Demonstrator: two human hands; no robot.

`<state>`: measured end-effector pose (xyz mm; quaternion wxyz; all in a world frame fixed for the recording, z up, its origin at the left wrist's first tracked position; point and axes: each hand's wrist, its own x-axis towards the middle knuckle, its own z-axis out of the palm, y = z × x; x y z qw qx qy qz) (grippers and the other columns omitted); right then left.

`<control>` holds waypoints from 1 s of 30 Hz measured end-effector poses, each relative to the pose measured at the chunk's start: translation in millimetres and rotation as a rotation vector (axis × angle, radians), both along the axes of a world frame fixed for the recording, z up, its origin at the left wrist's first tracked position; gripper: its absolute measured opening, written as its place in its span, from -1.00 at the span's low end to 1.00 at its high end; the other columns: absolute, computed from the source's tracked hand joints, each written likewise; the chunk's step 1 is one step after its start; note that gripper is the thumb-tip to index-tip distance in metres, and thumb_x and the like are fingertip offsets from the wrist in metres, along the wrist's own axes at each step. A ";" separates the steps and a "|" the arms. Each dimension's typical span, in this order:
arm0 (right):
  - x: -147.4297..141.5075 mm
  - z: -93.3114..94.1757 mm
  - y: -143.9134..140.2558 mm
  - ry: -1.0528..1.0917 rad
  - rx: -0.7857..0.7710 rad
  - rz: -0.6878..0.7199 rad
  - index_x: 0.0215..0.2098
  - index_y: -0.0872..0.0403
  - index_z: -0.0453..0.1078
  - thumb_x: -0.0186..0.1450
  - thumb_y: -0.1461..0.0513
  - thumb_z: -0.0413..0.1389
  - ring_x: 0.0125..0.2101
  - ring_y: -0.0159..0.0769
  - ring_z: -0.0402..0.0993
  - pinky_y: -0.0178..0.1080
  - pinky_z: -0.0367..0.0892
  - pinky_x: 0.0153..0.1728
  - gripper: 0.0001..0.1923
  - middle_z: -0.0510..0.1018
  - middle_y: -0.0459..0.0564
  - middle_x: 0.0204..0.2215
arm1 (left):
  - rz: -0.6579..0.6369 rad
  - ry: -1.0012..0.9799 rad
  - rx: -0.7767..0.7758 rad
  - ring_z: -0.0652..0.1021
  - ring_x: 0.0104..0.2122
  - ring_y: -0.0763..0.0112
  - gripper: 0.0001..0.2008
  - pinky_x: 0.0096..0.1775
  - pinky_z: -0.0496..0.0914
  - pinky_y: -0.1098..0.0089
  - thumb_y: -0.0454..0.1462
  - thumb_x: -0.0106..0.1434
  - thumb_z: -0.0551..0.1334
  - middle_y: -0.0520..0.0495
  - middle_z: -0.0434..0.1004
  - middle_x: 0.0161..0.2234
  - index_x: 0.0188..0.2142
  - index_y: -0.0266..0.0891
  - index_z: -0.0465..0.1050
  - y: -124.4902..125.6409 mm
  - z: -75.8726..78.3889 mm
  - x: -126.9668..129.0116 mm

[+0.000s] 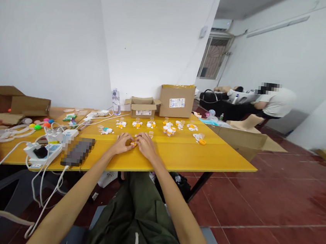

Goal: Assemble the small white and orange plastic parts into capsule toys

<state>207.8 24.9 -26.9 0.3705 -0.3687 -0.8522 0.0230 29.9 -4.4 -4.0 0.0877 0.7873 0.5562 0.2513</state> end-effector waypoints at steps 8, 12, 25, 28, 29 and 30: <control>-0.5 2.6 -2.9 -0.010 -0.045 0.052 -0.33 0.00 0.48 0.34 0.37 0.09 -0.03 -0.17 0.40 -0.08 0.32 0.03 -0.82 0.52 0.04 -0.09 | -0.020 -0.004 0.013 0.39 -0.05 0.13 -0.88 0.06 0.27 0.11 -0.19 0.25 0.28 -0.06 0.45 -0.19 -0.22 -0.10 0.52 -1.6 1.9 0.9; 0.0 2.5 -2.4 0.008 -0.044 0.073 -0.34 0.01 0.48 0.33 0.37 0.10 -0.04 -0.16 0.41 -0.08 0.34 0.00 -0.82 0.52 0.05 -0.09 | -0.019 -0.005 0.013 0.40 -0.06 0.13 -0.88 0.06 0.28 0.11 -0.18 0.25 0.29 -0.05 0.46 -0.19 -0.22 -0.09 0.52 -1.6 2.2 0.9; 2.2 -7.0 8.7 0.055 -0.023 0.131 -0.35 0.00 0.47 0.32 0.37 0.12 -0.05 -0.16 0.40 -0.06 0.33 -0.01 -0.83 0.51 0.04 -0.12 | -0.035 -0.006 0.028 0.40 -0.05 0.14 -0.87 0.05 0.27 0.12 -0.17 0.25 0.29 -0.04 0.46 -0.19 -0.21 -0.08 0.51 3.2 -4.0 -2.2; 1.7 -7.4 9.5 0.056 -0.031 0.132 -0.35 0.00 0.47 0.32 0.37 0.13 -0.04 -0.16 0.40 -0.06 0.33 0.00 -0.84 0.51 0.04 -0.11 | -0.041 -0.004 0.032 0.40 -0.05 0.14 -0.87 0.05 0.27 0.13 -0.15 0.26 0.29 -0.04 0.46 -0.18 -0.21 -0.08 0.51 3.8 -4.4 -3.1; 1.6 -7.3 9.5 0.056 -0.033 0.132 -0.36 0.01 0.47 0.32 0.37 0.14 -0.04 -0.17 0.40 -0.06 0.33 0.00 -0.84 0.51 0.05 -0.11 | -0.042 -0.003 0.030 0.40 -0.05 0.14 -0.87 0.05 0.27 0.13 -0.15 0.26 0.29 -0.04 0.46 -0.18 -0.21 -0.08 0.50 3.9 -4.4 -3.3; 1.4 -7.2 9.3 0.058 -0.034 0.132 -0.36 0.01 0.47 0.32 0.37 0.14 -0.05 -0.17 0.40 -0.06 0.33 0.00 -0.84 0.51 0.05 -0.12 | -0.043 -0.002 0.029 0.40 -0.05 0.14 -0.86 0.06 0.27 0.12 -0.15 0.26 0.29 -0.04 0.46 -0.18 -0.21 -0.08 0.50 4.0 -4.4 -3.5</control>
